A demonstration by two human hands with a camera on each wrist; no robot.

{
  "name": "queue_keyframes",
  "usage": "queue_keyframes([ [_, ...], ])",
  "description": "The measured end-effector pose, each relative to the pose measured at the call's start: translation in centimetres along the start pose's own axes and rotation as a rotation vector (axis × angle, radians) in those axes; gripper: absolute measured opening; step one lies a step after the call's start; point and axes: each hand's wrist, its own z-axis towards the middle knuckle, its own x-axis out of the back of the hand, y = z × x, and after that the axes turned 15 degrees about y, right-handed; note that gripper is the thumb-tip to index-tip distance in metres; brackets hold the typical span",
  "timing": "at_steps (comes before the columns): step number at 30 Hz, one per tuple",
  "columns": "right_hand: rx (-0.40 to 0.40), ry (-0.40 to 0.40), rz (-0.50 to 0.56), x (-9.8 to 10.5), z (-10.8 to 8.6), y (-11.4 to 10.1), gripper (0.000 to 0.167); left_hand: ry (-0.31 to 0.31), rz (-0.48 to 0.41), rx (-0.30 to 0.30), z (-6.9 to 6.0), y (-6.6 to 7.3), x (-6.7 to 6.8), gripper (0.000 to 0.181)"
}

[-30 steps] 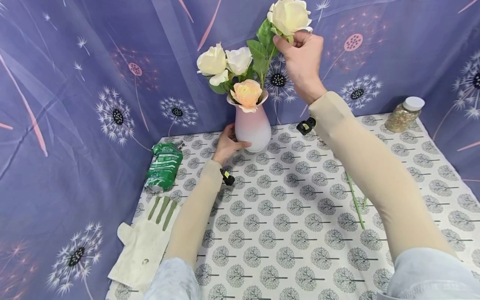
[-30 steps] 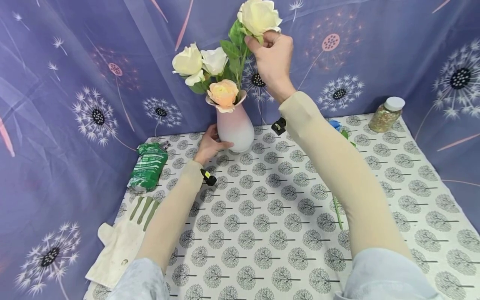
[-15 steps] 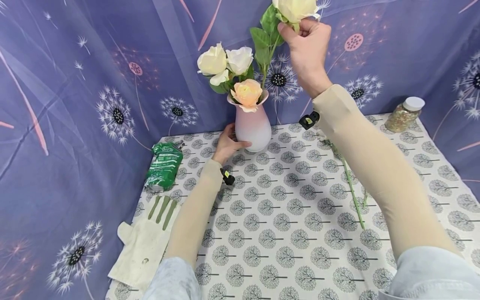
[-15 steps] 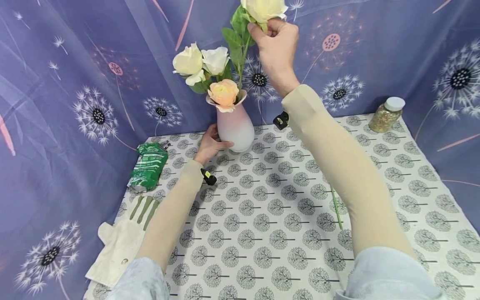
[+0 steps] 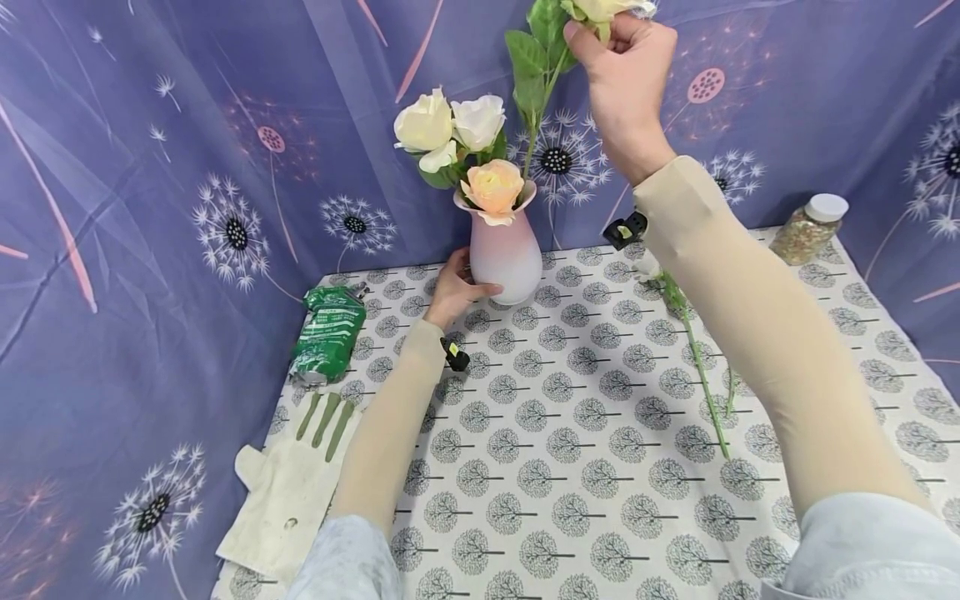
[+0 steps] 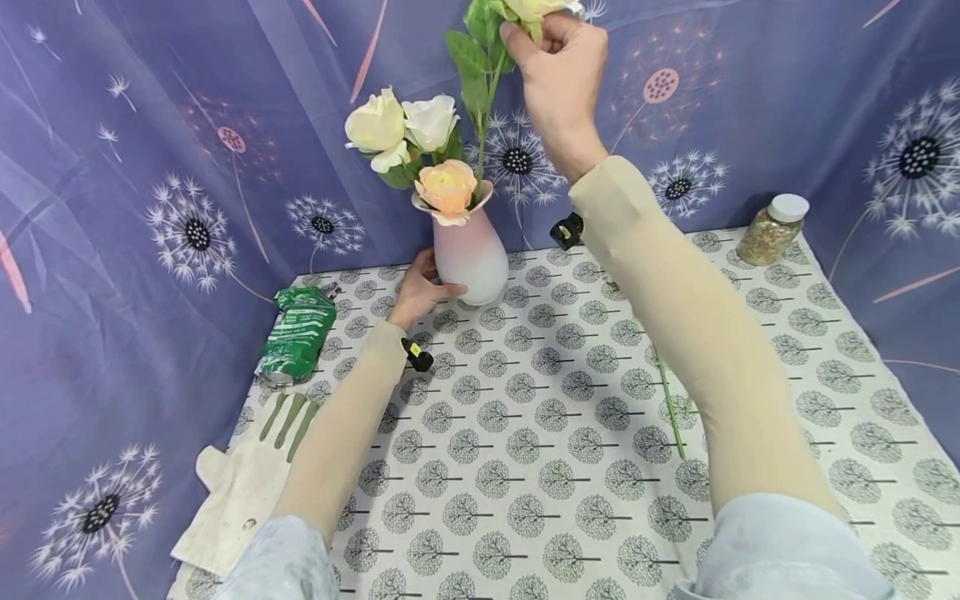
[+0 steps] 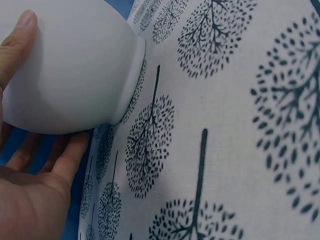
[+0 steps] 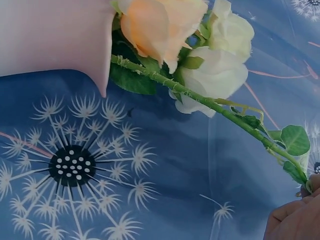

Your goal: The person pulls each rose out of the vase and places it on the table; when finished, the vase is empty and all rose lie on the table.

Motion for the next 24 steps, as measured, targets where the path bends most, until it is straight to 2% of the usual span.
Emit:
queue_keyframes([
  [4, -0.001, 0.007, 0.026, 0.0, 0.2, -0.4, 0.014, -0.002, 0.002, 0.001, 0.1, 0.0, 0.0, 0.106],
  [8, 0.016, 0.026, 0.051, -0.2, 0.3, -1.1, 0.017, -0.003, 0.008, 0.002, 0.1, 0.0, 0.0, 0.107],
  [14, 0.069, 0.052, 0.142, -0.6, 0.0, -2.5, 0.042, -0.004, 0.003, -0.002, 0.1, -0.1, 0.0, 0.107],
  [16, 0.117, 0.044, 0.181, -0.6, 0.0, -2.6, 0.047, -0.004, -0.002, 0.0, 0.1, -0.2, 0.0, 0.108],
  [21, 0.135, 0.059, 0.283, -0.7, 1.1, -2.1, 0.036, 0.002, 0.001, -0.008, 0.0, -0.1, -0.1, 0.108],
  [24, 0.077, 0.097, 0.294, -0.8, 1.4, -2.8, 0.031, 0.005, 0.003, -0.021, 0.1, -0.1, -0.2, 0.107],
])
